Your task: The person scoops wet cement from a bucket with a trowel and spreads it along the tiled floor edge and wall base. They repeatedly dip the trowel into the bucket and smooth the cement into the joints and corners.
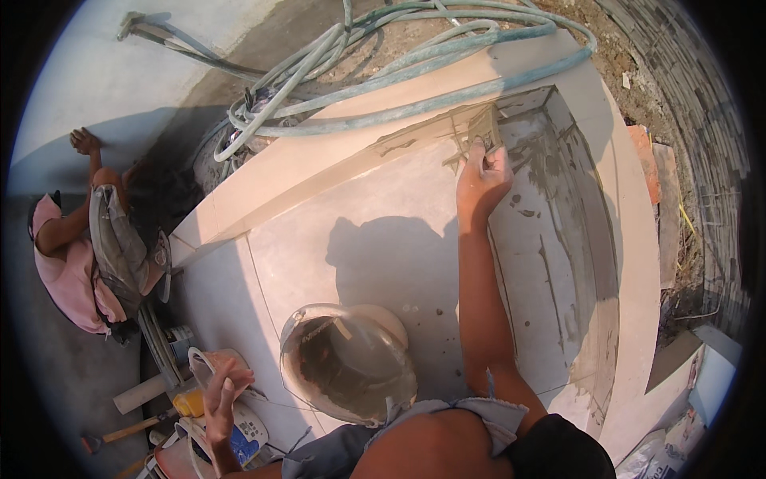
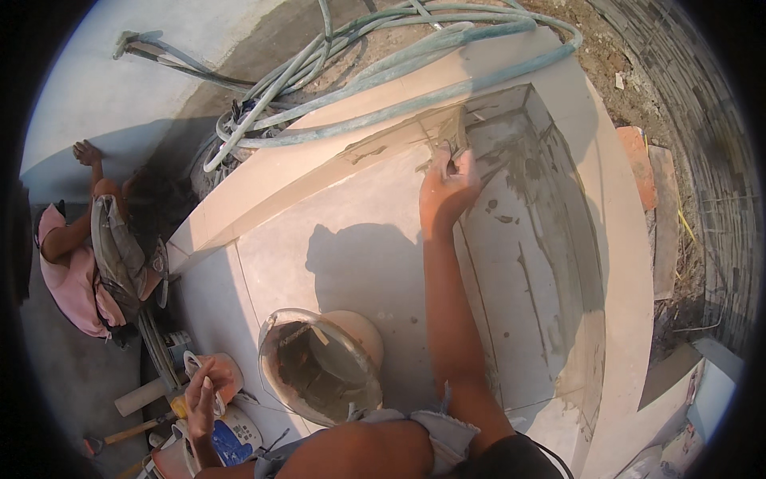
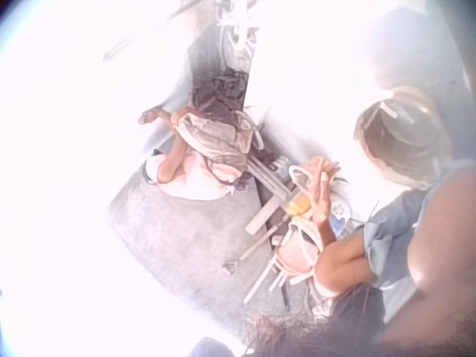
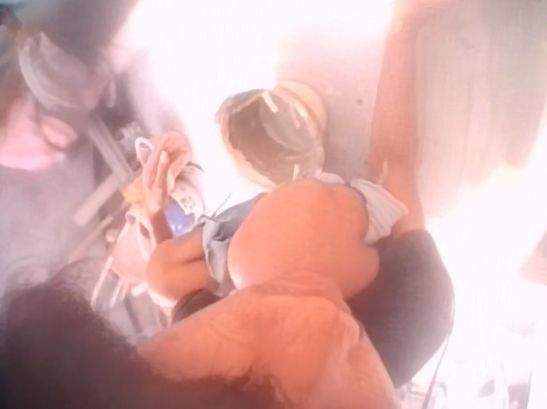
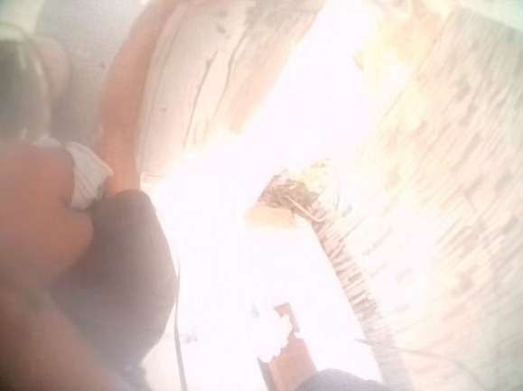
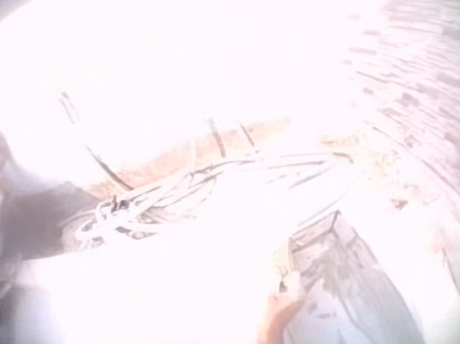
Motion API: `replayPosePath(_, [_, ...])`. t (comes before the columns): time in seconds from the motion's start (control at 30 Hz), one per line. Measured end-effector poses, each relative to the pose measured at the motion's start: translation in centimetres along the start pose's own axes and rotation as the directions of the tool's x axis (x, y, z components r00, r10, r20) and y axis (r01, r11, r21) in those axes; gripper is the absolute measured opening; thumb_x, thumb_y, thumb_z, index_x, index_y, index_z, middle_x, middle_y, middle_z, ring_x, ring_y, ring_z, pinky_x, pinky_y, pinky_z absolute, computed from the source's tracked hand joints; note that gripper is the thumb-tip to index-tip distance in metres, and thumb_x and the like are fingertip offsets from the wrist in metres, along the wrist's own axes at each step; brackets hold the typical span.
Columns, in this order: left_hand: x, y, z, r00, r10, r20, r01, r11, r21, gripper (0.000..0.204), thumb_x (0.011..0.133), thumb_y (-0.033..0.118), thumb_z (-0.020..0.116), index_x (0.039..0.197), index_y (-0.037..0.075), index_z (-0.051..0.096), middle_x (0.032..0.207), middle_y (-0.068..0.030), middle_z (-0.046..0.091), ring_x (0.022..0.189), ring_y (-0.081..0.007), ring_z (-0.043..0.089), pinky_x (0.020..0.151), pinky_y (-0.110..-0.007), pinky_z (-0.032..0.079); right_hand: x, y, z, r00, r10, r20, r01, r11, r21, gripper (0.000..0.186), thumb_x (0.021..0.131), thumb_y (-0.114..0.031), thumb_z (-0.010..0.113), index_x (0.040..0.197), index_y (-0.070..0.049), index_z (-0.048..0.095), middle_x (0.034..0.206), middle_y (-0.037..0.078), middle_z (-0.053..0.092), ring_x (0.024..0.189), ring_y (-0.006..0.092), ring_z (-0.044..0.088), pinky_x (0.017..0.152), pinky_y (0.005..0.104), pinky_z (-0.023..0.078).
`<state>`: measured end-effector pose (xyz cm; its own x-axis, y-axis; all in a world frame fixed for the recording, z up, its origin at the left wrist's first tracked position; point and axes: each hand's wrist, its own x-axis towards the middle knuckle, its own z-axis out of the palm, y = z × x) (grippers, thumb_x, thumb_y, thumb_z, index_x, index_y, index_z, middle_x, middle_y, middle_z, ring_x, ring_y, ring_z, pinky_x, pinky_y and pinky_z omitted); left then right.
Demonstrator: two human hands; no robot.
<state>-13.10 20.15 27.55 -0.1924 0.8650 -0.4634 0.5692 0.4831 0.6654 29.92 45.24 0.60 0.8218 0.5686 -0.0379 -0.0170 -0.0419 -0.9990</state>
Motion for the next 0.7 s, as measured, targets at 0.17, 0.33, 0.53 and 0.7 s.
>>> replayPosePath(0.17, [0.1, -0.9, 0.4, 1.000, 0.022, 0.015, -0.022, 0.999, -0.038, 0.057, 0.110, 0.032, 0.054, 0.152, -0.005, 0.046, 0.122, -0.0213, 0.070, 0.111, -0.0283, 0.068, 0.104, -0.043, 0.052, -9.3, -0.9, 2.2, 0.930, -0.119, 0.347, 0.100, 0.992, 0.072, 0.021, 0.101, -0.009, 0.063, 0.113, 0.008, 0.066, 0.086, 0.018, 0.071, 0.073, 0.0228, 0.070, 0.062, 0.0349, 0.057])
replayPosePath(0.33, [-0.6, -1.8, 0.8, 0.991, -0.069, 0.111, 0.067, 0.997, 0.024, 0.058, 0.110, 0.030, 0.055, 0.156, -0.003, 0.044, 0.126, -0.0212, 0.069, 0.111, -0.0283, 0.068, 0.101, -0.042, 0.052, -4.2, -0.6, -0.7, 0.994, 0.058, 0.092, -0.076, 0.975, 0.207, 0.025, 0.104, -0.006, 0.058, 0.125, 0.008, 0.062, 0.106, 0.017, 0.072, 0.087, 0.0184, 0.071, 0.070, 0.0357, 0.060])
replayPosePath(0.53, [-0.6, -1.9, -0.1, 0.979, -0.030, 0.204, 0.029, 1.000, 0.009, 0.056, 0.110, 0.030, 0.053, 0.156, -0.001, 0.045, 0.133, -0.0215, 0.066, 0.114, -0.0289, 0.067, 0.102, -0.042, 0.050, 7.0, 2.8, -1.9, 0.970, -0.121, -0.213, 0.105, 0.991, -0.088, 0.027, 0.107, -0.009, 0.054, 0.128, 0.007, 0.058, 0.110, 0.015, 0.072, 0.092, 0.0206, 0.072, 0.071, 0.0318, 0.063])
replayPosePath(0.7, [0.0, -0.6, 0.2, 0.981, -0.037, 0.192, 0.032, 0.999, 0.028, 0.060, 0.110, 0.033, 0.052, 0.158, -0.001, 0.042, 0.136, -0.0209, 0.064, 0.115, -0.0282, 0.067, 0.103, -0.040, 0.050, -4.5, -0.7, 2.2, 0.991, -0.107, 0.082, 0.100, 0.991, 0.084, 0.029, 0.105, -0.004, 0.053, 0.132, 0.003, 0.060, 0.106, 0.015, 0.072, 0.088, 0.0229, 0.072, 0.074, 0.0327, 0.060])
